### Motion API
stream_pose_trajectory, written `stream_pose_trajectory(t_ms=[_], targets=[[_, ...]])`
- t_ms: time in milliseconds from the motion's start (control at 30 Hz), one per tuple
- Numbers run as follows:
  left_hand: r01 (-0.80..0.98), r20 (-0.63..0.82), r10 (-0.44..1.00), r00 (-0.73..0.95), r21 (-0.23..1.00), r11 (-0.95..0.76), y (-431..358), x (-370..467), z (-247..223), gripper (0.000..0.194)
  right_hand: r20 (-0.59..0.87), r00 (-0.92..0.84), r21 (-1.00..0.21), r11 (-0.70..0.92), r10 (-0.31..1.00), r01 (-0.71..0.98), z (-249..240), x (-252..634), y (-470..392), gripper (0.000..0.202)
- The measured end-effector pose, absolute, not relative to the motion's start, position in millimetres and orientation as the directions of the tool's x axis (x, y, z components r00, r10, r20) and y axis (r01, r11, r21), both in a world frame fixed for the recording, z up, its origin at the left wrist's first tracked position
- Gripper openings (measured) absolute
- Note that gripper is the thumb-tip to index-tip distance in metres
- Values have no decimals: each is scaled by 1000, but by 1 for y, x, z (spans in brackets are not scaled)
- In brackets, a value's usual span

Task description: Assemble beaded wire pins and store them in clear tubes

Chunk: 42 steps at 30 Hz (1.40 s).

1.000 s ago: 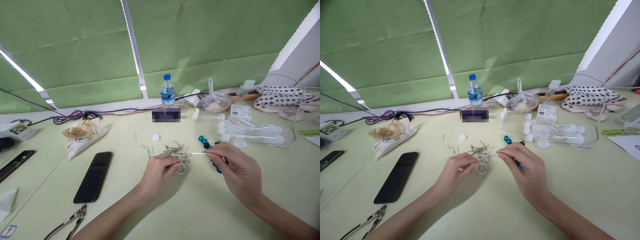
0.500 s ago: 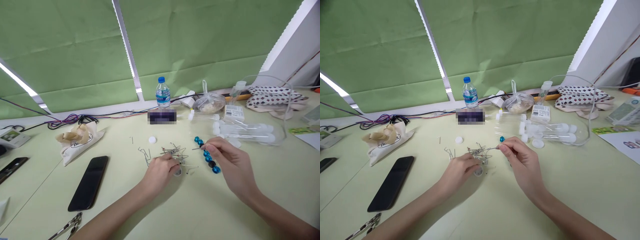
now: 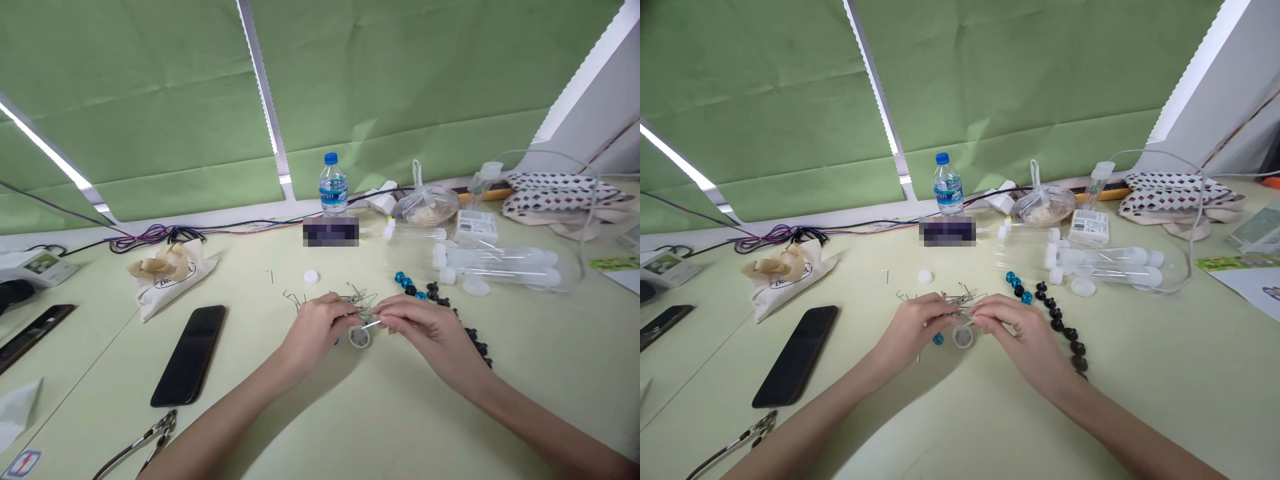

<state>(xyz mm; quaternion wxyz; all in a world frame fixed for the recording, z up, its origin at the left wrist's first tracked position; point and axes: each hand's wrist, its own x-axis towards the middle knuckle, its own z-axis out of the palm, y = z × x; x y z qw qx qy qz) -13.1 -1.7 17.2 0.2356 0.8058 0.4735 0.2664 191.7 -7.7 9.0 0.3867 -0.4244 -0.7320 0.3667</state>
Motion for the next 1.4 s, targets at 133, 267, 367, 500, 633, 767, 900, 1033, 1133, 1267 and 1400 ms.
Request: stream_pose_trajectory(t_ms=[133,267,367,500,633,767,900,1033,1133,1267,1400], targets=[[570,160,937,310,758,-318,4,-23,15,17,193,-208,-922,250,959,297,3,193,0,25],[298,-53,964,260,954,-28,12,-45,10,19,94,-169,-946,141,981,293,-6,192,10,30],[65,-108,942,318,994,92,11,-57,5,27,62,-198,-949,119,978,292,-8,189,12,34],[-103,-134,937,322,979,175,8,-60,1,30,158,-146,-927,198,977,320,-2,188,7,33],[-192,-74,943,325,971,143,5,-55,2,26,264,-166,-863,310,950,399,3,187,0,29],[-257,-61,940,337,954,154,2,-53,6,20,197,-315,-834,328,928,444,2,180,-8,29],[-290,-64,955,289,945,151,1,-56,11,15,149,-330,-791,312,932,527,1,178,-11,30],[-300,-58,972,226,946,126,2,-61,12,14,126,-262,-530,289,957,798,-2,186,-6,34],[-276,-63,970,233,953,128,1,-62,9,18,85,-273,-283,285,958,916,-7,189,-3,33],[-210,-35,966,255,974,90,-2,-55,4,14,60,-283,-181,290,957,940,-14,187,-4,31],[-109,62,974,219,993,-39,-14,-37,2,12,84,-246,-206,259,966,944,-6,181,-14,38]])
